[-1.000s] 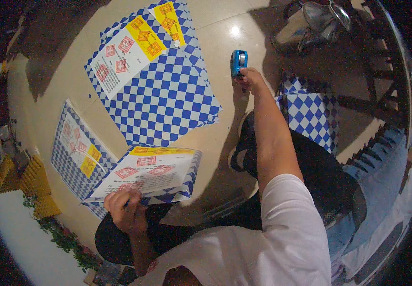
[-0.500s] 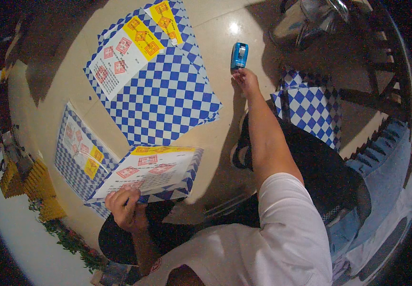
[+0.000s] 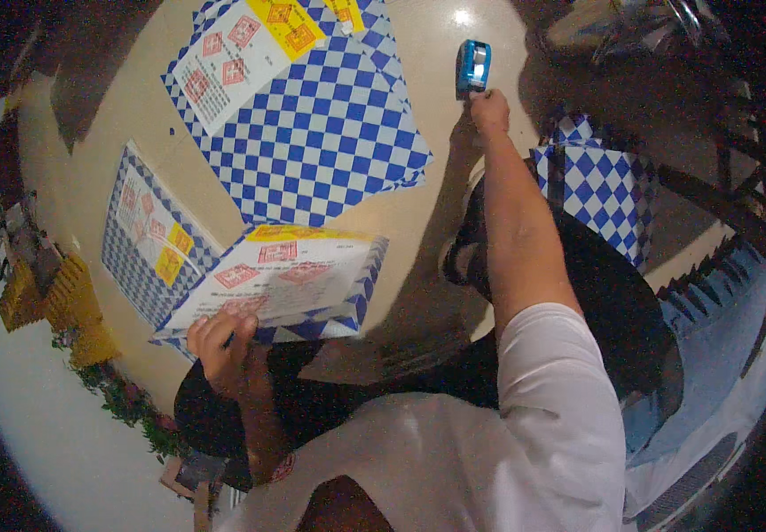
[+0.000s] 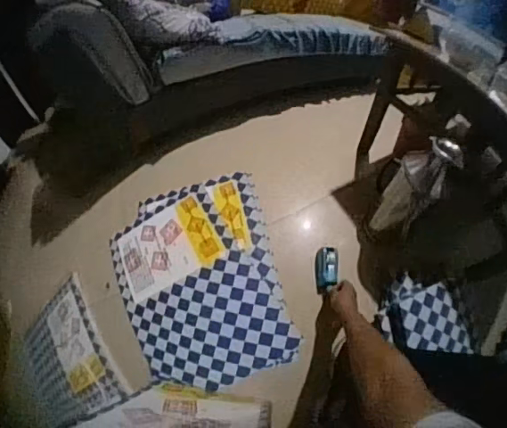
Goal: The person sits on the floor and assembles a small box from a flat sheet of blue and white checkered paper. They fold the edges, tuck flaps into slots, and secure the structure using small pieces of clear tape. The person repeats this process to create multiple identical boxes.
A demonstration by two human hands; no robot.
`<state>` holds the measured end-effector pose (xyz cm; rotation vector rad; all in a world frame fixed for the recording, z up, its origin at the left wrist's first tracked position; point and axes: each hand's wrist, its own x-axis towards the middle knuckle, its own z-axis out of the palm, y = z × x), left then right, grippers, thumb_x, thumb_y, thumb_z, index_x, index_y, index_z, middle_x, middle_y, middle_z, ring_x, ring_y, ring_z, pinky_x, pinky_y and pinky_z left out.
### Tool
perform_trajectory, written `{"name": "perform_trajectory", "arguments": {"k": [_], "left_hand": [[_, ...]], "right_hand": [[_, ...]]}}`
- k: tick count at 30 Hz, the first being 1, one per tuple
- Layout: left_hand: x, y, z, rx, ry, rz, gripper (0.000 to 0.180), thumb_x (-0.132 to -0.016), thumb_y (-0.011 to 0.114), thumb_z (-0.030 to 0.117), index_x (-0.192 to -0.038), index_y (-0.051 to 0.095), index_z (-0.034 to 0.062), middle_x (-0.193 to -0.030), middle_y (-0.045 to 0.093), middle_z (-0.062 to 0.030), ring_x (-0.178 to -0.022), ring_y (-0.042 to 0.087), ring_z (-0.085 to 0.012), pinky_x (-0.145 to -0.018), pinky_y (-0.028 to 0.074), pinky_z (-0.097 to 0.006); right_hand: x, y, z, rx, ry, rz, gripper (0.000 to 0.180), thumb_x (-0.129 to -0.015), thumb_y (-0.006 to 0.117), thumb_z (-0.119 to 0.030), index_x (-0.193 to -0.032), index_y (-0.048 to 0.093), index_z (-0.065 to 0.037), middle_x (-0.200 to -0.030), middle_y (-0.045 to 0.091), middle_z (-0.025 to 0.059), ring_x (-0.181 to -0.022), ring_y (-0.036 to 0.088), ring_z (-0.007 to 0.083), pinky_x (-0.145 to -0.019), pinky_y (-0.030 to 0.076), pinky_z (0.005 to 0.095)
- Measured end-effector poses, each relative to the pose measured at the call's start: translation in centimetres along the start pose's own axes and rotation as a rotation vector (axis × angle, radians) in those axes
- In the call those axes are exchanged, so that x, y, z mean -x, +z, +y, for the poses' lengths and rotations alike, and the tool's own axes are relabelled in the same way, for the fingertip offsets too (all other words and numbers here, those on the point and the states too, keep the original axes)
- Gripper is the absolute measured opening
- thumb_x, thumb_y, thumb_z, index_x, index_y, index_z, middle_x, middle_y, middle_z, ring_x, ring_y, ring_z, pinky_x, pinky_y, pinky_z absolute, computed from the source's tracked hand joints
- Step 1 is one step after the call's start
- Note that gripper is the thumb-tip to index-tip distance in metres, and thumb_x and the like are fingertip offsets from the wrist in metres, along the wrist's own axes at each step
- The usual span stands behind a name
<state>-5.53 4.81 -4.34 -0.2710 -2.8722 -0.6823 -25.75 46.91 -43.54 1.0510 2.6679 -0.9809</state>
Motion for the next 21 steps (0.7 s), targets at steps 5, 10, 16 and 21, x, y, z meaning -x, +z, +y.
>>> {"name": "perform_trajectory", "arguments": {"k": [5,10,16,21], "left_hand": [[0.4,-0.1,0.2,-0.023,0.004,0.004,0.029,-0.078,0.073,0.023,-0.102,0.076,0.0071,-0.099,0.071,-0.0099,-0.100,0.067,-0.0290,-0.101,0.040,-0.050],[0.2,0.3,0.2,0.030,0.003,0.051,0.029,-0.077,0.075,0.023,-0.102,0.077,0.0081,-0.099,0.071,-0.0087,-0.098,0.066,-0.0280,-0.100,0.041,-0.049],[-0.4,-0.3,0.3,0.076,0.033,0.052,0.028,-0.079,0.078,0.022,-0.106,0.078,0.0120,-0.096,0.070,-0.0064,-0.097,0.064,-0.0257,-0.099,0.039,-0.044],[0.2,-0.3,0.4,0.151,0.042,0.122,0.028,-0.077,0.079,0.016,-0.105,0.078,0.0108,-0.096,0.070,-0.0061,-0.096,0.064,-0.0258,-0.100,0.039,-0.044]], "right_hand": [[0.8,-2.7,-1.2,-0.082,-0.097,-0.356,0.025,-0.090,0.072,-0.026,-0.097,0.069,-0.003,-0.089,0.069,0.0088,-0.081,0.065,0.0188,-0.071,0.053,0.0370],[4.7,-5.9,-12.2,-0.267,-0.198,-0.854,0.018,-0.097,0.065,-0.029,-0.098,0.067,-0.011,-0.082,0.059,-0.0030,-0.069,0.049,0.0079,-0.063,0.041,0.0249],[16.7,-15.8,-23.2,-0.286,-0.655,-1.225,0.019,-0.100,0.065,-0.028,-0.101,0.065,-0.009,-0.089,0.061,-0.0033,-0.083,0.056,0.0096,-0.075,0.046,0.0279],[26.9,-25.0,-23.7,-0.491,-0.555,-1.338,0.024,-0.102,0.063,-0.023,-0.119,0.061,-0.007,-0.091,0.053,-0.0037,-0.082,0.047,0.0068,-0.074,0.042,0.0236]]}}
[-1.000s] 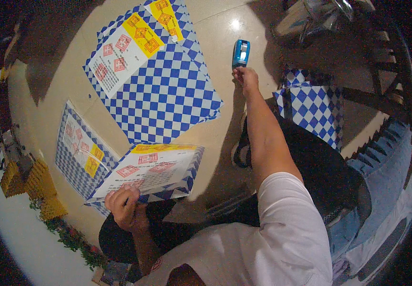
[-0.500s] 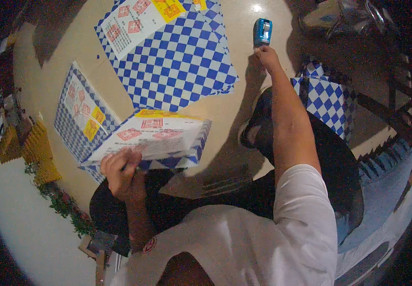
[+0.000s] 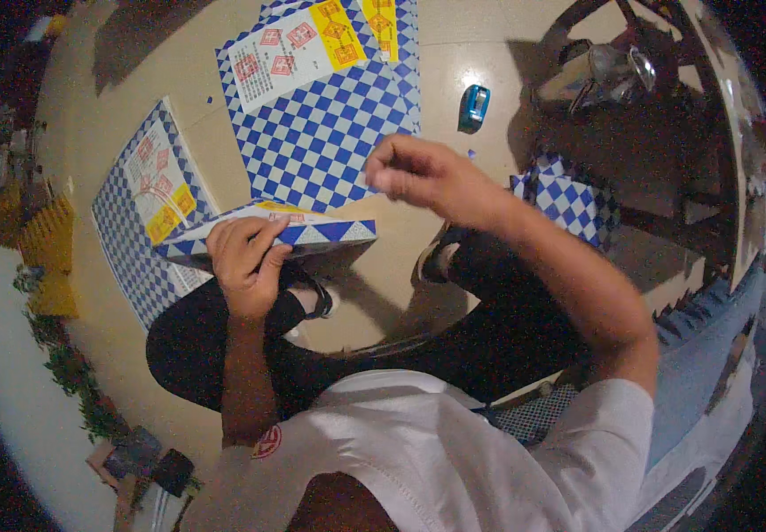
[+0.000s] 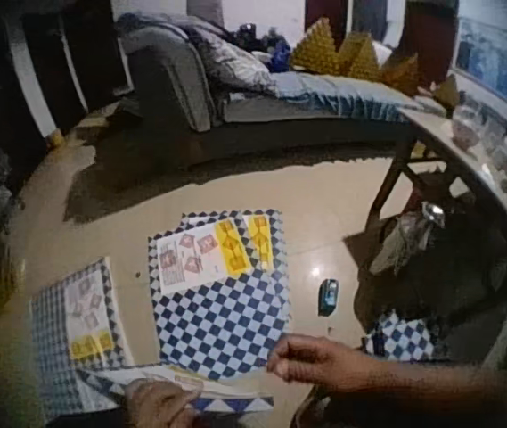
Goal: The person sits on the floor and assembles a small box from a flat sheet of blue and white checkered paper. They fold the edges, tuck flaps into slots, and secure the structure using small pieces of clear tape. The person repeats this process to create multiple identical boxes.
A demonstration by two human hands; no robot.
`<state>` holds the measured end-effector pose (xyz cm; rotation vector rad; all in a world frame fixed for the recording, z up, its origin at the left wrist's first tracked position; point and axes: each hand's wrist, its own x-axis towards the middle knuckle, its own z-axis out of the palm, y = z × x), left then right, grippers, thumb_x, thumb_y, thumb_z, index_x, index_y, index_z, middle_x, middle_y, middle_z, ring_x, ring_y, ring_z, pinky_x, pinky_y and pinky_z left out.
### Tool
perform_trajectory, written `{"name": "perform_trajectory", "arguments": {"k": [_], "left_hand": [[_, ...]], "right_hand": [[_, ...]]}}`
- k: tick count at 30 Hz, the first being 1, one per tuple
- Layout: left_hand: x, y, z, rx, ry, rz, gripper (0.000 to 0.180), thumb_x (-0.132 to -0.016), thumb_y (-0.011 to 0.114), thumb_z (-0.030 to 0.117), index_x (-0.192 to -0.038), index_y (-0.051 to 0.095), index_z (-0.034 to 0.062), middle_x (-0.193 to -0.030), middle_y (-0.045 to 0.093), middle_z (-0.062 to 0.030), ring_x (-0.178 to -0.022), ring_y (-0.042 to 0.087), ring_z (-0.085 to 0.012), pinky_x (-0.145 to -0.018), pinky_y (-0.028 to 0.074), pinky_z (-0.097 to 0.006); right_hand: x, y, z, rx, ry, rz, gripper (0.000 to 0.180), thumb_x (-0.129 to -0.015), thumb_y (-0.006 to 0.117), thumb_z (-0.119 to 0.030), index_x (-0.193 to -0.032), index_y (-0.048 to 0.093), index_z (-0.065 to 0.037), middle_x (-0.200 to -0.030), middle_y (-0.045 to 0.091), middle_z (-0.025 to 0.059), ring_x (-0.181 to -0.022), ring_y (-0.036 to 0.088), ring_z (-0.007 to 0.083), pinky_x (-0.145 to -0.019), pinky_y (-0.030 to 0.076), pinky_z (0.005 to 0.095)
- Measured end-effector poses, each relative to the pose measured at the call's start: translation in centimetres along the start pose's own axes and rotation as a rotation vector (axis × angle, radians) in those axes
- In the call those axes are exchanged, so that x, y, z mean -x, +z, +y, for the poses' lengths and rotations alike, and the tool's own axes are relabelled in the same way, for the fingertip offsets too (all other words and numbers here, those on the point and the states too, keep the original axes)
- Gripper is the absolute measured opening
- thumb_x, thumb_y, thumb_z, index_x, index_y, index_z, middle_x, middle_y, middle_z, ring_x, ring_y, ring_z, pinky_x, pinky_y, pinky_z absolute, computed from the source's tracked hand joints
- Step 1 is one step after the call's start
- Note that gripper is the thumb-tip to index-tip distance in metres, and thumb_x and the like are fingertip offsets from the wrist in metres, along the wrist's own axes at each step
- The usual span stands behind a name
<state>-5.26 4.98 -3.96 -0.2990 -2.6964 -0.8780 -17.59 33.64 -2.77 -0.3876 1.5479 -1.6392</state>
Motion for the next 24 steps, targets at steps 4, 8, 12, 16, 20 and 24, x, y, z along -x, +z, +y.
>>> {"name": "perform_trajectory", "arguments": {"k": [4,8,12,16,20,24], "left_hand": [[0.0,-0.3,0.3,0.027,0.013,0.041,0.026,-0.079,0.078,0.015,-0.105,0.078,0.0103,-0.094,0.070,-0.0061,-0.094,0.063,-0.0261,-0.098,0.040,-0.044],[0.4,-0.3,0.2,0.031,0.028,0.061,0.026,-0.079,0.079,0.015,-0.105,0.078,0.0106,-0.092,0.069,-0.0058,-0.091,0.062,-0.0257,-0.097,0.040,-0.043],[0.3,-0.3,0.0,0.043,0.037,0.062,0.027,-0.078,0.079,0.015,-0.105,0.078,0.0113,-0.091,0.068,-0.0053,-0.091,0.062,-0.0251,-0.097,0.040,-0.043],[0.5,-0.3,0.1,0.028,0.034,0.069,0.029,-0.076,0.079,0.015,-0.105,0.078,0.0121,-0.090,0.068,-0.0047,-0.091,0.062,-0.0252,-0.097,0.040,-0.042],[0.6,-0.3,0.0,0.024,0.031,0.050,0.029,-0.078,0.077,0.019,-0.106,0.078,0.0102,-0.095,0.070,-0.0055,-0.095,0.063,-0.0270,-0.097,0.040,-0.042],[0.4,-0.4,0.1,0.020,0.032,0.034,0.030,-0.078,0.078,0.018,-0.106,0.078,0.0102,-0.096,0.070,-0.0054,-0.096,0.063,-0.0269,-0.097,0.040,-0.043]], "right_hand": [[3.3,3.7,-0.1,0.013,-0.100,0.076,0.054,-0.100,0.065,-0.016,-0.149,0.045,-0.010,-0.087,0.049,-0.0022,-0.080,0.046,0.0085,-0.075,0.042,0.0233],[3.3,4.6,0.0,0.036,-0.134,0.074,0.058,-0.099,0.065,-0.013,-0.152,0.042,-0.011,-0.087,0.049,-0.0012,-0.081,0.046,0.0088,-0.076,0.042,0.0232],[2.6,4.5,0.4,0.134,-0.172,0.065,0.060,-0.098,0.066,-0.022,-0.153,0.042,-0.009,-0.086,0.050,-0.0007,-0.079,0.047,0.0092,-0.073,0.042,0.0243],[2.2,4.3,0.3,0.176,-0.129,0.036,0.057,-0.098,0.066,-0.020,-0.151,0.046,-0.012,-0.087,0.050,-0.0003,-0.079,0.048,0.0095,-0.074,0.042,0.0248],[1.9,3.9,-0.2,0.224,-0.084,0.005,0.054,-0.098,0.066,-0.018,-0.149,0.049,-0.014,-0.086,0.051,0.0003,-0.080,0.049,0.0101,-0.075,0.043,0.0254],[1.7,3.5,-0.2,0.277,-0.054,-0.003,0.051,-0.098,0.065,-0.017,-0.147,0.051,-0.013,-0.086,0.052,0.0005,-0.080,0.050,0.0102,-0.074,0.044,0.0260]]}}
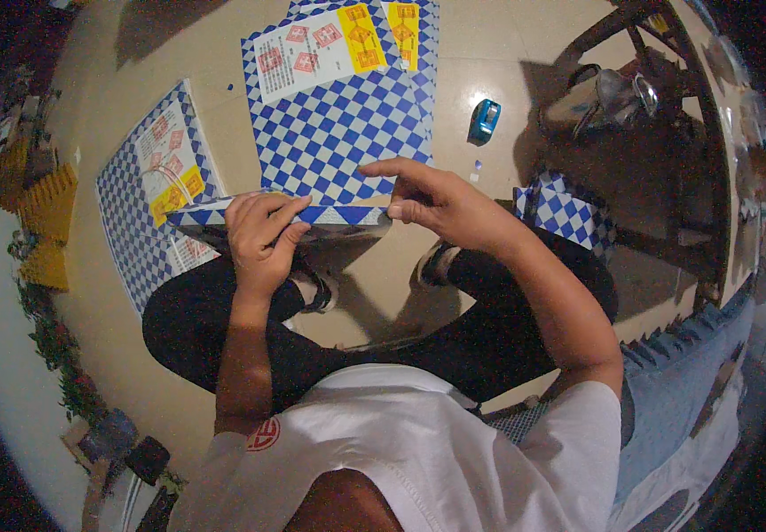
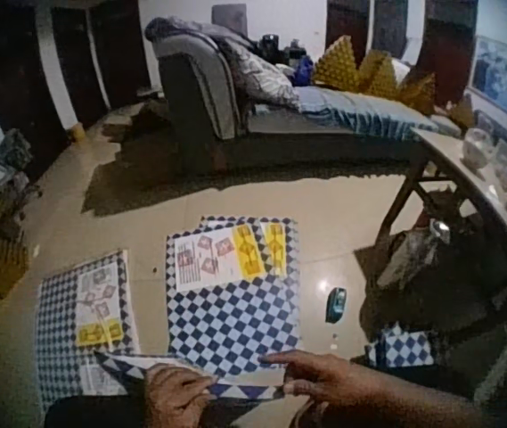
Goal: The person sits on the floor and assembles a small box from a flat sheet of blue and white checkered paper. They fold the edges, tuck flaps into slots, and secure the structure using small pieces of clear tape. The person repeats this process to create multiple identical boxes.
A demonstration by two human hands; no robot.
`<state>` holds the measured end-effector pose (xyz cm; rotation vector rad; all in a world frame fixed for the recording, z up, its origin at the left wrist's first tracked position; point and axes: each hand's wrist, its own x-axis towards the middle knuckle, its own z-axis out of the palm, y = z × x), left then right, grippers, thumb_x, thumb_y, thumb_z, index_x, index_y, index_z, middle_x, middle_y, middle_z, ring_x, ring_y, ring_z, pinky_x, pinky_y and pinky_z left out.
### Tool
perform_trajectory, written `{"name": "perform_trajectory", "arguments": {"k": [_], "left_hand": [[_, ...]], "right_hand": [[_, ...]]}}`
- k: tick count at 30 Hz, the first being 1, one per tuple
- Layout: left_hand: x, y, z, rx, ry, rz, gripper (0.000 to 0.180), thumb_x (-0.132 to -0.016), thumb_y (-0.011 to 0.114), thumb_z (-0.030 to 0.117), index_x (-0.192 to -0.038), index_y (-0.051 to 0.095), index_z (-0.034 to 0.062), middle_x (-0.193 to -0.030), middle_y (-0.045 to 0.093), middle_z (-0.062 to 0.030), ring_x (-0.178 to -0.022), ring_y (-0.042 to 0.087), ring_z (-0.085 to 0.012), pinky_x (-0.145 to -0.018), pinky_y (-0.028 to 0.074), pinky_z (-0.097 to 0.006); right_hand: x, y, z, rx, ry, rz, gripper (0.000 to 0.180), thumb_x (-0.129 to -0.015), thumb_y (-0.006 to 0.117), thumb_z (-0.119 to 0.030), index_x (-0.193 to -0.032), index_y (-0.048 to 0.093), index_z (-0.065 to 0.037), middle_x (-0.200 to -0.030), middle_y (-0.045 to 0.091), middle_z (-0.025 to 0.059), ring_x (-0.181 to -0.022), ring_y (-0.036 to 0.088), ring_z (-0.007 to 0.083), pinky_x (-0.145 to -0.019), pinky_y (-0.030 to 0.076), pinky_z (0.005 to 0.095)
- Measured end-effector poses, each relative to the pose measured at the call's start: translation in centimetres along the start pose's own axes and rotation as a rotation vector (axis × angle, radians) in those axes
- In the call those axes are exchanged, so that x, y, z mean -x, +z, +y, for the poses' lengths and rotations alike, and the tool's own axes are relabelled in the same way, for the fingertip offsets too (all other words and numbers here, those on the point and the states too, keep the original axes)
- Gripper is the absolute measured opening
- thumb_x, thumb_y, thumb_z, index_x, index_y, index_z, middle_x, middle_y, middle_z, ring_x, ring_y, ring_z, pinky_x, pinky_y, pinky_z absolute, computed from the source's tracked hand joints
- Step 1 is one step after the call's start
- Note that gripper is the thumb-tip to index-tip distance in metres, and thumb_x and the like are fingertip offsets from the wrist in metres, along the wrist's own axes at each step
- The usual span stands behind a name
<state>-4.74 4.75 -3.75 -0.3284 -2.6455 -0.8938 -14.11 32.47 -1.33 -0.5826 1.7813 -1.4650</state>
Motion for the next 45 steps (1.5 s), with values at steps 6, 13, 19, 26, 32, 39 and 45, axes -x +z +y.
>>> {"name": "perform_trajectory", "arguments": {"k": [6,13,19,26,32,39,45], "left_hand": [[-0.2,0.1,0.1,0.005,0.013,0.026,0.028,-0.077,0.079,0.017,-0.105,0.078,0.0119,-0.090,0.068,-0.0044,-0.091,0.062,-0.0250,-0.097,0.040,-0.043],[0.0,0.1,0.0,0.007,0.008,0.014,0.028,-0.078,0.079,0.018,-0.106,0.078,0.0116,-0.091,0.069,-0.0045,-0.092,0.063,-0.0250,-0.097,0.040,-0.043],[0.0,0.2,-0.1,0.005,-0.005,0.007,0.028,-0.079,0.079,0.018,-0.105,0.078,0.0116,-0.093,0.069,-0.0045,-0.093,0.063,-0.0247,-0.098,0.040,-0.043],[0.2,0.4,0.0,0.005,-0.001,0.029,0.028,-0.078,0.080,0.018,-0.105,0.079,0.0118,-0.092,0.069,-0.0041,-0.093,0.063,-0.0238,-0.099,0.040,-0.044],[0.2,0.6,0.1,-0.003,0.010,0.048,0.027,-0.078,0.079,0.017,-0.104,0.079,0.0122,-0.090,0.068,-0.0041,-0.090,0.062,-0.0244,-0.096,0.040,-0.043],[0.6,0.7,-0.1,-0.007,0.007,0.078,0.029,-0.075,0.080,0.015,-0.104,0.079,0.0120,-0.088,0.067,-0.0044,-0.089,0.062,-0.0245,-0.095,0.039,-0.042],[0.7,0.8,0.0,-0.012,0.026,0.099,0.030,-0.075,0.079,0.014,-0.105,0.079,0.0119,-0.089,0.067,-0.0040,-0.088,0.062,-0.0248,-0.093,0.040,-0.042]], "right_hand": [[-0.3,-0.1,-0.1,0.107,0.014,-0.013,0.046,-0.098,0.065,-0.016,-0.142,0.055,-0.012,-0.083,0.055,0.0021,-0.077,0.051,0.0110,-0.070,0.044,0.0283],[-0.3,0.2,-0.2,0.177,0.078,-0.007,0.039,-0.099,0.065,-0.018,-0.137,0.058,-0.010,-0.083,0.057,0.0033,-0.076,0.052,0.0119,-0.070,0.044,0.0294],[-0.3,-0.2,0.7,0.069,0.120,-0.032,0.036,-0.100,0.064,-0.022,-0.134,0.060,-0.010,-0.090,0.060,0.0025,-0.082,0.054,0.0121,-0.074,0.045,0.0293],[0.1,-0.6,2.9,-0.162,0.089,-0.112,0.032,-0.100,0.064,-0.020,-0.130,0.064,-0.009,-0.114,0.065,0.0024,-0.097,0.055,0.0126,-0.085,0.046,0.0292],[-0.2,0.1,4.4,-0.219,0.063,-0.068,0.028,-0.100,0.064,-0.018,-0.125,0.067,-0.007,-0.112,0.066,0.0030,-0.102,0.058,0.0134,-0.090,0.047,0.0299],[-0.6,0.0,6.9,-0.155,0.189,-0.110,0.035,-0.100,0.065,-0.029,-0.128,0.067,-0.008,-0.106,0.067,0.0007,-0.094,0.058,0.0114,-0.084,0.048,0.0281],[-0.6,-0.3,7.5,-0.137,0.096,0.037,0.039,-0.099,0.065,-0.037,-0.127,0.067,-0.009,-0.099,0.064,0.0005,-0.081,0.053,0.0112,-0.071,0.043,0.0247]]}}
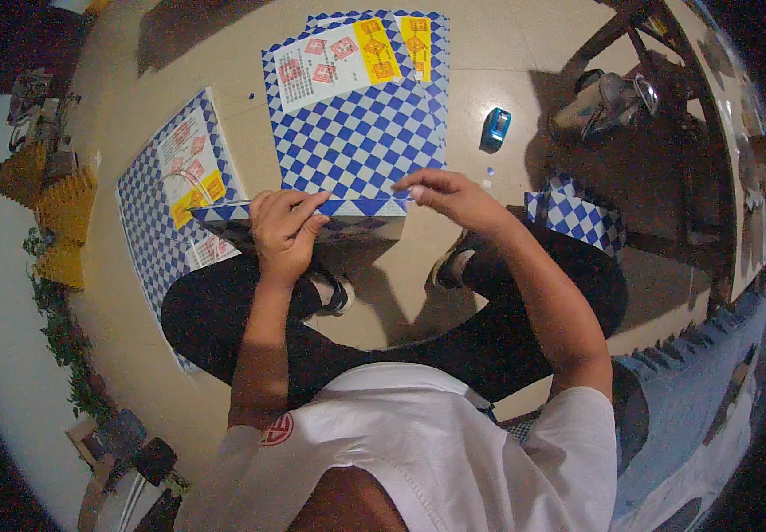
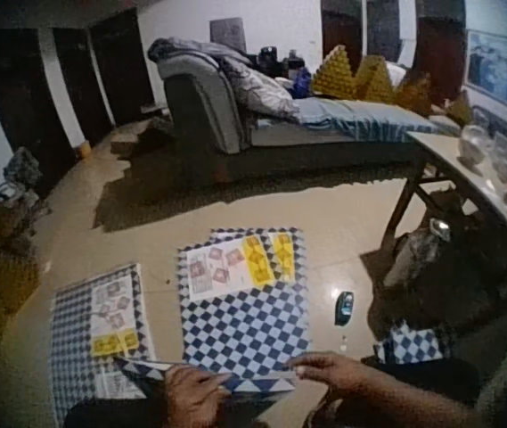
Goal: The person sits on the floor and assembles a small box from a flat sheet of blue and white checkered paper. They fold the edges, tuck flaps into slots, and secure the structure using small pieces of clear tape. The person repeats this process to create multiple identical boxes.
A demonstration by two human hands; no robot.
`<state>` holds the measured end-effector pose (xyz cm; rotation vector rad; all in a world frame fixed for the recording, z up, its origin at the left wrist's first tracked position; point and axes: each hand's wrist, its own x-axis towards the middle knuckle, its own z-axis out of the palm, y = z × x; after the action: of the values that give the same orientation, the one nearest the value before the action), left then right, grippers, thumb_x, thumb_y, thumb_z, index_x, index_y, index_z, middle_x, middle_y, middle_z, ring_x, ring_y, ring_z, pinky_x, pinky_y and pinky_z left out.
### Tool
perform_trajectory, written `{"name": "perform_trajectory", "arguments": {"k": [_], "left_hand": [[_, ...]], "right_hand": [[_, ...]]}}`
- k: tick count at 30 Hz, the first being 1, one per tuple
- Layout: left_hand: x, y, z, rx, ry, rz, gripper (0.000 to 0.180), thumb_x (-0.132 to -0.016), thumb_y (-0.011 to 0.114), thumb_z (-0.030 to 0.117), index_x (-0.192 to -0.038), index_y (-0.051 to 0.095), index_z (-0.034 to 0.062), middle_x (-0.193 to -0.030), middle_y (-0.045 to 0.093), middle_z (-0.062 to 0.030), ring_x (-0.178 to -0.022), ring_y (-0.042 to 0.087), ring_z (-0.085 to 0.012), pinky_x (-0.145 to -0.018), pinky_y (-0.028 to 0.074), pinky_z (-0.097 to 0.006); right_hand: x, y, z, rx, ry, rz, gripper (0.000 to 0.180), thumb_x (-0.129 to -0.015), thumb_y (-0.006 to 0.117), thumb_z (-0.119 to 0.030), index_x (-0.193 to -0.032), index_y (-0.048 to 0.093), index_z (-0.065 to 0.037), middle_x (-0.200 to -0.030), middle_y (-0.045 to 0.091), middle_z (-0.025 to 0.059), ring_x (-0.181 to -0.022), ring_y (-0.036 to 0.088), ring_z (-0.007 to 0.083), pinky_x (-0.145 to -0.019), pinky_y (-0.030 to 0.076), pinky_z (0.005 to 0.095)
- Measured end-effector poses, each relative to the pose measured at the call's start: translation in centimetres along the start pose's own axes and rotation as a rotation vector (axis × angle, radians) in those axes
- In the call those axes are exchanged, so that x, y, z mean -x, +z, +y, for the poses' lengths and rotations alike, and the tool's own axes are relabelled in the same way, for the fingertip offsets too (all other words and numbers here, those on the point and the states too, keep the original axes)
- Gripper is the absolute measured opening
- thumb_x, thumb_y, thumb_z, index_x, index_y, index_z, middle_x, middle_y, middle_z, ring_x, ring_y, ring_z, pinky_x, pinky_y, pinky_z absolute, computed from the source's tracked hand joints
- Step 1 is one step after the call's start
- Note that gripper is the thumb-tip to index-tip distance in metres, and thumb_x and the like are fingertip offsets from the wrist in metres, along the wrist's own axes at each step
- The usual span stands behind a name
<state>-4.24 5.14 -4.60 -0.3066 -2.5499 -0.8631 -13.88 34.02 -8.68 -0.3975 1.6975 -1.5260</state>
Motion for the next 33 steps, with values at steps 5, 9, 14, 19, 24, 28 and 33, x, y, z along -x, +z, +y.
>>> {"name": "perform_trajectory", "arguments": {"k": [5,9,14,19,24,28,33], "left_hand": [[-0.1,0.0,0.0,0.023,0.006,0.022,0.031,-0.073,0.079,0.014,-0.104,0.079,0.0132,-0.088,0.069,-0.0036,-0.089,0.063,-0.0253,-0.093,0.040,-0.042],[0.5,0.3,-0.1,0.062,0.009,0.030,0.032,-0.071,0.080,0.013,-0.103,0.079,0.0153,-0.088,0.070,-0.0028,-0.089,0.064,-0.0241,-0.095,0.041,-0.041],[0.7,0.1,0.7,0.050,0.045,0.038,0.033,-0.072,0.081,0.016,-0.105,0.079,0.0154,-0.092,0.070,-0.0029,-0.093,0.064,-0.0243,-0.094,0.041,-0.043],[1.1,-0.5,1.7,0.015,0.083,-0.007,0.043,-0.076,0.080,0.024,-0.117,0.074,0.0135,-0.113,0.068,-0.0081,-0.113,0.060,-0.0278,-0.103,0.039,-0.046],[2.2,-2.1,1.7,-0.169,-0.141,0.349,0.057,-0.088,0.074,0.026,-0.139,0.057,0.0084,-0.148,0.047,-0.0175,-0.142,0.038,-0.0336,-0.116,0.029,-0.046],[3.8,-0.3,-0.8,0.338,-0.527,0.537,0.053,-0.100,0.060,0.028,-0.147,0.046,0.0061,-0.145,0.049,-0.0166,-0.134,0.044,-0.0332,-0.113,0.034,-0.044],[4.5,0.8,-0.1,0.810,-0.659,0.279,0.052,-0.101,0.062,0.028,-0.145,0.045,0.0052,-0.137,0.053,-0.0111,-0.126,0.050,-0.0226,-0.108,0.039,-0.035]], "right_hand": [[0.5,2.1,-3.4,0.006,-0.027,0.043,0.035,-0.098,0.067,-0.034,-0.122,0.067,-0.008,-0.093,0.061,-0.0019,-0.082,0.052,0.0089,-0.070,0.041,0.0216],[-0.1,4.1,-4.1,0.144,-0.061,0.080,0.031,-0.089,0.077,-0.024,-0.112,0.066,-0.007,-0.094,0.061,0.0002,-0.083,0.055,0.0122,-0.073,0.045,0.0265],[-0.2,6.9,-6.5,0.728,-0.514,0.236,0.046,-0.085,0.079,-0.026,-0.124,0.062,-0.010,-0.100,0.067,0.0148,-0.086,0.064,0.0372,-0.080,0.053,0.0415],[2.0,9.6,-5.7,0.795,-0.320,0.318,0.050,-0.085,0.078,-0.021,-0.131,0.061,-0.014,-0.097,0.073,0.0162,-0.088,0.071,0.0363,-0.072,0.056,0.0442],[6.5,11.7,-4.8,0.834,-0.344,0.447,0.048,-0.082,0.079,-0.017,-0.128,0.065,-0.016,-0.095,0.074,0.0147,-0.079,0.073,0.0316,-0.066,0.058,0.0404],[10.7,15.0,-3.0,0.904,-0.323,0.548,0.050,-0.078,0.082,-0.019,-0.126,0.066,-0.015,-0.086,0.073,0.0137,-0.066,0.071,0.0310,-0.058,0.057,0.0401],[14.5,18.9,-2.3,0.819,-0.208,0.469,0.056,-0.082,0.079,-0.023,-0.133,0.060,-0.013,-0.090,0.074,0.0132,-0.064,0.071,0.0299,-0.058,0.056,0.0392]]}}
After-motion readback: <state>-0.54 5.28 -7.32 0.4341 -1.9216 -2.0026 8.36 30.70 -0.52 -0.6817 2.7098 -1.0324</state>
